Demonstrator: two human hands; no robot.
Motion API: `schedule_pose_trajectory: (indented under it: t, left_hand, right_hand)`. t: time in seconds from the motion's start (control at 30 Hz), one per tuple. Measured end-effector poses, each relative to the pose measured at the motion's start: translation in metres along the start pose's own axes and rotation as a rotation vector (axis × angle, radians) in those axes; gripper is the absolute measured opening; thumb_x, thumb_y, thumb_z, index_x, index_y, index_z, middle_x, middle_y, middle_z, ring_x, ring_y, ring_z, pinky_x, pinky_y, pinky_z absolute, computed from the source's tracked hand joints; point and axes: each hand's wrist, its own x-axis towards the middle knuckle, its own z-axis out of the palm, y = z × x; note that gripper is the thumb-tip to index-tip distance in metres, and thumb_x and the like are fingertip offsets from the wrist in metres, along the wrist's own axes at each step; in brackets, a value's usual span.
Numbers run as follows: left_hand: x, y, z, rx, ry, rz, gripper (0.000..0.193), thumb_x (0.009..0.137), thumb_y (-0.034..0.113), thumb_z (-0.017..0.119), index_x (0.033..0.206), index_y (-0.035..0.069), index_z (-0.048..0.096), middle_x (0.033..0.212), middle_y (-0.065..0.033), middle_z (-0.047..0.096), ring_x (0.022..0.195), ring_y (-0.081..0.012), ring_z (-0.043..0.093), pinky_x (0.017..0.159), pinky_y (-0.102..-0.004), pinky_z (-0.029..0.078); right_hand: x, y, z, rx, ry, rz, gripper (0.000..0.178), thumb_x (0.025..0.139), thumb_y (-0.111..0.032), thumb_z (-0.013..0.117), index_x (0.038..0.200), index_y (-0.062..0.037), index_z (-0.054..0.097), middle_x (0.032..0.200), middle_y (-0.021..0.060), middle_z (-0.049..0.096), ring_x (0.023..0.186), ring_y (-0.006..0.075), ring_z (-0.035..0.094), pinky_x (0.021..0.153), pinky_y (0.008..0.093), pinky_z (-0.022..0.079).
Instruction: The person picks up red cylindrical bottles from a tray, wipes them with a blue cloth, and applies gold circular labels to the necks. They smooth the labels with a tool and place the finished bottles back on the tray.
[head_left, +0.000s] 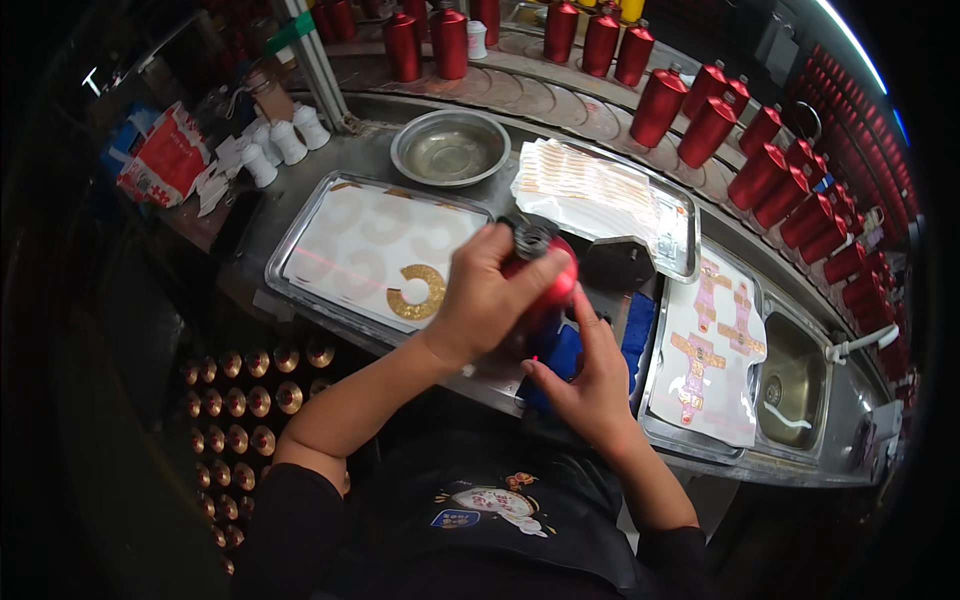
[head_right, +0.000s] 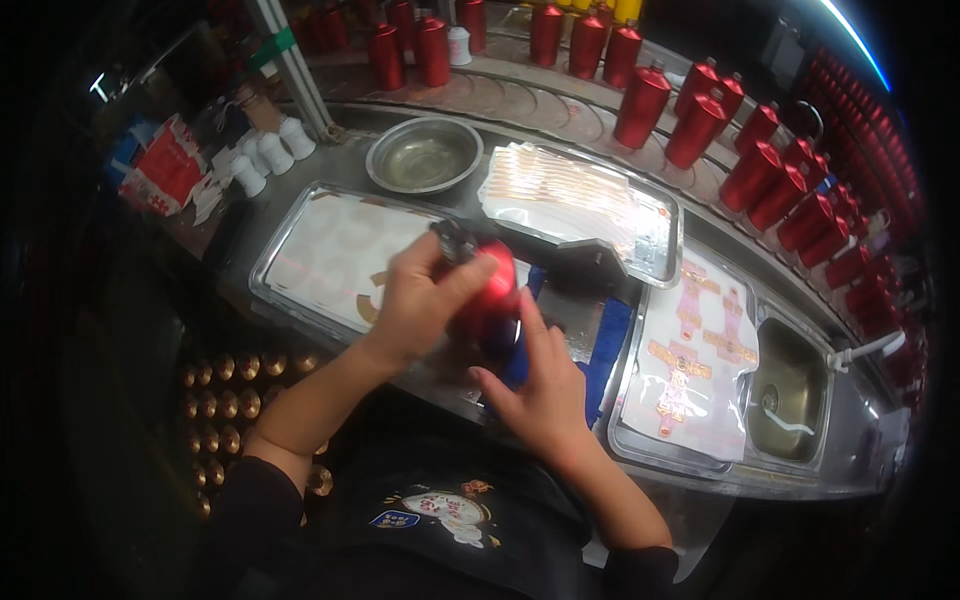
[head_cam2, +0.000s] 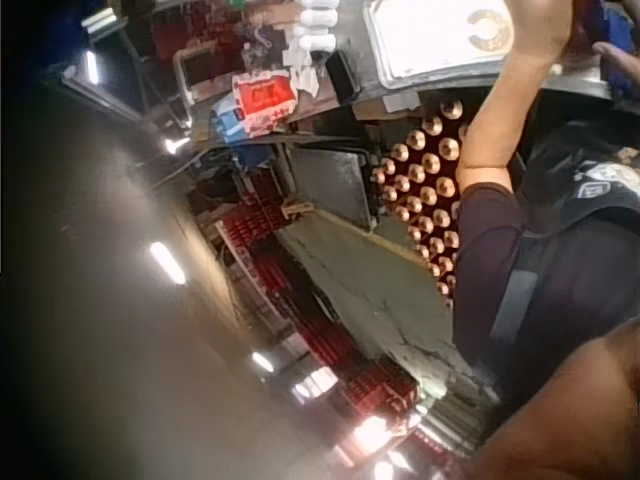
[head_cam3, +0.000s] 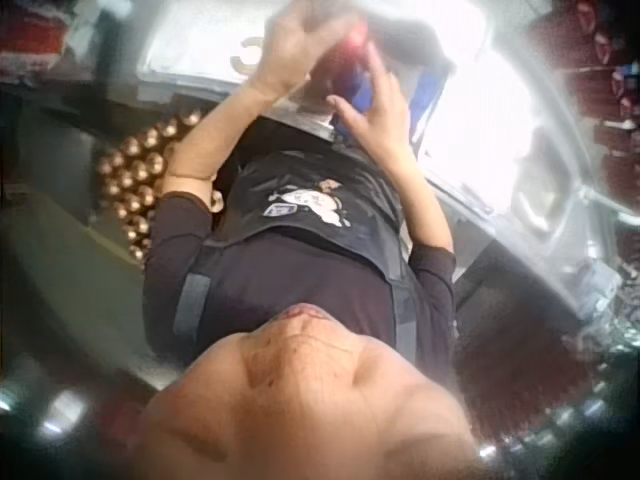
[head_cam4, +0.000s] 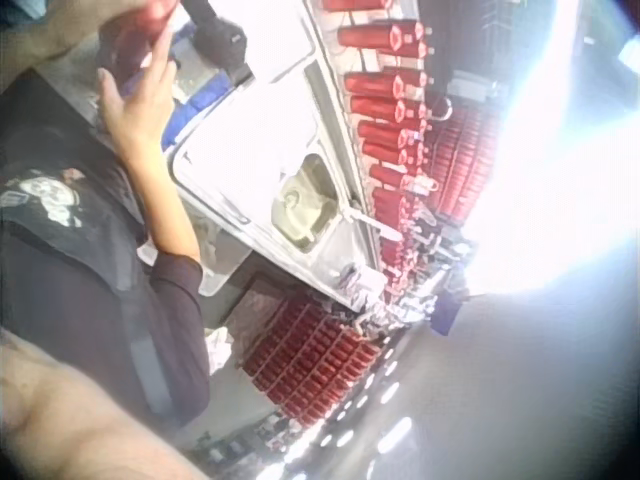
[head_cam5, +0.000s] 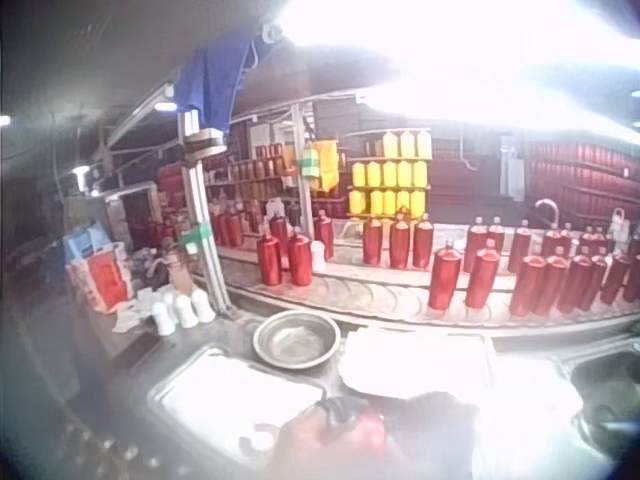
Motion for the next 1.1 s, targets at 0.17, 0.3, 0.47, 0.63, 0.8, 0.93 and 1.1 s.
schedule_pose_trajectory:
  t: [0.17,0.3,0.47,0.63,0.8,0.93,1.1]
  left_hand:
    - [-0.011,0.002,0.015,0.133,0.021,0.158,0.033,0.084,0.029,0.079,0.096,0.002,0.068,0.092,-0.0169,0.061,0.08,-0.0321,0.063,0.073,-0.0401,0.052]
    - [-0.012,-0.004,-0.022,-0.001,-0.113,-0.037,0.066,0.082,0.037,0.082,0.132,0.003,0.055,0.117,-0.0196,0.059,0.106,-0.0306,0.063,0.092,-0.0388,0.05]
    - [-0.042,-0.034,-0.111,0.406,0.012,-0.32,0.073,0.075,0.018,0.087,0.134,-0.004,0.049,0.123,-0.0214,0.06,0.105,-0.0323,0.062,0.092,-0.0419,0.052]
    - [-0.047,-0.084,-0.178,1.094,-0.008,-0.392,0.06,0.073,0.024,0.086,0.118,-0.004,0.057,0.132,-0.0224,0.053,0.125,-0.0405,0.049,0.109,-0.0472,0.04]
    - [0.009,-0.098,-0.215,1.18,-0.177,-0.605,0.067,0.072,0.038,0.086,0.118,-0.002,0.058,0.132,-0.0215,0.055,0.126,-0.0394,0.05,0.108,-0.047,0.039]
    - [0.012,-0.095,-0.209,1.152,-0.267,-0.635,0.093,0.064,0.06,0.085,0.127,-0.002,0.056,0.141,-0.022,0.051,0.134,-0.04,0.045,0.113,-0.0488,0.035]
    - [0.002,-0.115,-0.218,1.186,-0.234,-0.679,0.102,0.06,0.055,0.089,0.137,0.0,0.05,0.148,-0.022,0.046,0.139,-0.0396,0.038,0.115,-0.0487,0.032]
  right_hand:
    - [0.015,-0.001,0.015,0.097,0.045,0.09,0.089,0.074,-0.019,0.085,0.149,-0.0058,0.04,0.119,0.0199,0.063,0.098,0.0368,0.065,0.083,0.0418,0.053]
    - [0.025,-0.02,0.017,0.176,-0.023,0.289,0.081,0.073,-0.015,0.085,0.143,-0.0065,0.045,0.124,0.0154,0.064,0.09,0.0272,0.066,0.076,0.0354,0.053]
    - [0.031,-0.033,0.007,0.205,-0.143,0.48,0.078,0.073,-0.015,0.085,0.141,-0.0067,0.047,0.122,0.0111,0.065,0.083,0.0198,0.064,0.071,0.0312,0.051]
    - [0.03,-0.026,-0.001,0.264,-0.136,0.407,0.079,0.076,-0.015,0.086,0.143,-0.0034,0.046,0.13,0.0137,0.062,0.108,0.0202,0.066,0.082,0.0316,0.053]
    - [0.028,-0.018,-0.004,0.333,-0.141,0.452,0.081,0.078,-0.014,0.085,0.146,-0.0024,0.044,0.135,0.0145,0.058,0.116,0.0224,0.063,0.086,0.0323,0.054]
    - [0.025,-0.011,-0.005,0.36,-0.148,0.594,0.082,0.079,-0.014,0.083,0.149,-0.0026,0.042,0.139,0.0144,0.055,0.119,0.0223,0.061,0.088,0.0314,0.054]
    - [0.019,0.004,0.002,0.358,-0.097,0.416,0.081,0.077,-0.009,0.08,0.148,0.0002,0.042,0.139,0.0172,0.056,0.12,0.0241,0.061,0.094,0.0338,0.053]
